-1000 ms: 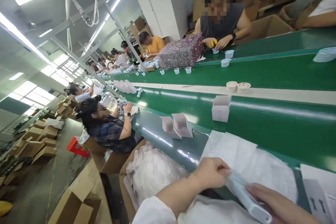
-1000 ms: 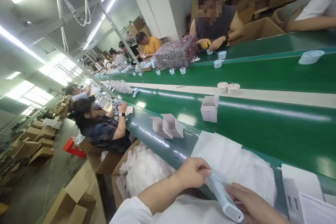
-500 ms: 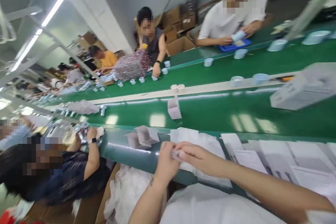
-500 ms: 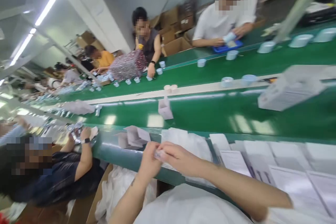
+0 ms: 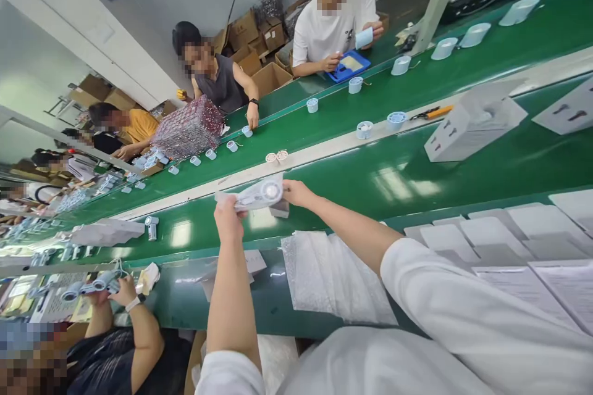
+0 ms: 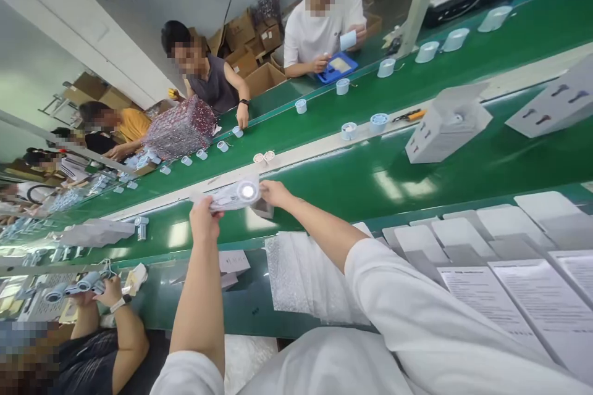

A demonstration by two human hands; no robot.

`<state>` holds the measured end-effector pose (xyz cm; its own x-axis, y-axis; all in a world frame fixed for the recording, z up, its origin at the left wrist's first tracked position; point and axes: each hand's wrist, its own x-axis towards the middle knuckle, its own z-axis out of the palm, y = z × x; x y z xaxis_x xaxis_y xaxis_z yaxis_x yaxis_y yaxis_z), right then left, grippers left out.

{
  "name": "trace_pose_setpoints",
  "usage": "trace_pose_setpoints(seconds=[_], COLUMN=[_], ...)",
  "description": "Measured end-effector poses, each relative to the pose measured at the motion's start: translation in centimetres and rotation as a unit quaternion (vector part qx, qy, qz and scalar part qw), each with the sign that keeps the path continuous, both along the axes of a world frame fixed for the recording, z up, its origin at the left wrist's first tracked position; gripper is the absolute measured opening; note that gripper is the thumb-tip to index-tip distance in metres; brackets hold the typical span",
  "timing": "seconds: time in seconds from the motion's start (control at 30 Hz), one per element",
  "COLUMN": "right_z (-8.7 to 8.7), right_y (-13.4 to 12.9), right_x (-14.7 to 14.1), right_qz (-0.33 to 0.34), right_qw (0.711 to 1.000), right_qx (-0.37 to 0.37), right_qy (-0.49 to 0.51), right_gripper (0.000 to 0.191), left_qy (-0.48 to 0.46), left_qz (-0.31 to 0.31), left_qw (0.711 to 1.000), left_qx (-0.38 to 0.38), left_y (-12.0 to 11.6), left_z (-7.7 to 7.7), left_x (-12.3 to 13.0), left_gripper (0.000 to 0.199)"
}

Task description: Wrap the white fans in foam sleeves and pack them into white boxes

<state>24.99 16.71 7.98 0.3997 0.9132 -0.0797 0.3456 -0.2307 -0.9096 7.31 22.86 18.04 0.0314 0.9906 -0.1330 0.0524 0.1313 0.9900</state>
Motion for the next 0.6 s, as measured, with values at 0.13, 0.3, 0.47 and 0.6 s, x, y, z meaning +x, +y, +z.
trace_pose_setpoints(seconds=[0.13, 0.3, 0.47, 0.6], right_z=[-0.3, -0.2, 0.3, -0.2], right_y=[-0.4, 0.3, 1.7, 1.3], right_x=[2.3, 2.1, 0.6, 1.3], right_qz=[0.009, 0.042, 0.061, 0.067], right_qw=[1.000, 0.998, 0.998, 0.998], right_qx=[-0.019, -0.034, -0.011, 0.000], right_qy=[0.003, 0.006, -0.007, 0.017], right_gripper=[0.026, 0.026, 0.026, 0.024], left_qy=[0.027, 0.314, 0.529, 0.555], left_qz=[-0.042, -0.112, -0.194, -0.346], left_qw=[0.997, 0.922, 0.791, 0.744], left_qx=[-0.062, 0.197, 0.239, 0.136], left_y=[0.8, -1.2, -2.9, -2.7], left_z=[-2.4, -2.7, -2.8, -3.6], left_x=[1.4, 0.8, 3.1, 5.0], left_gripper=[0.023, 0.020, 0.030, 0.043])
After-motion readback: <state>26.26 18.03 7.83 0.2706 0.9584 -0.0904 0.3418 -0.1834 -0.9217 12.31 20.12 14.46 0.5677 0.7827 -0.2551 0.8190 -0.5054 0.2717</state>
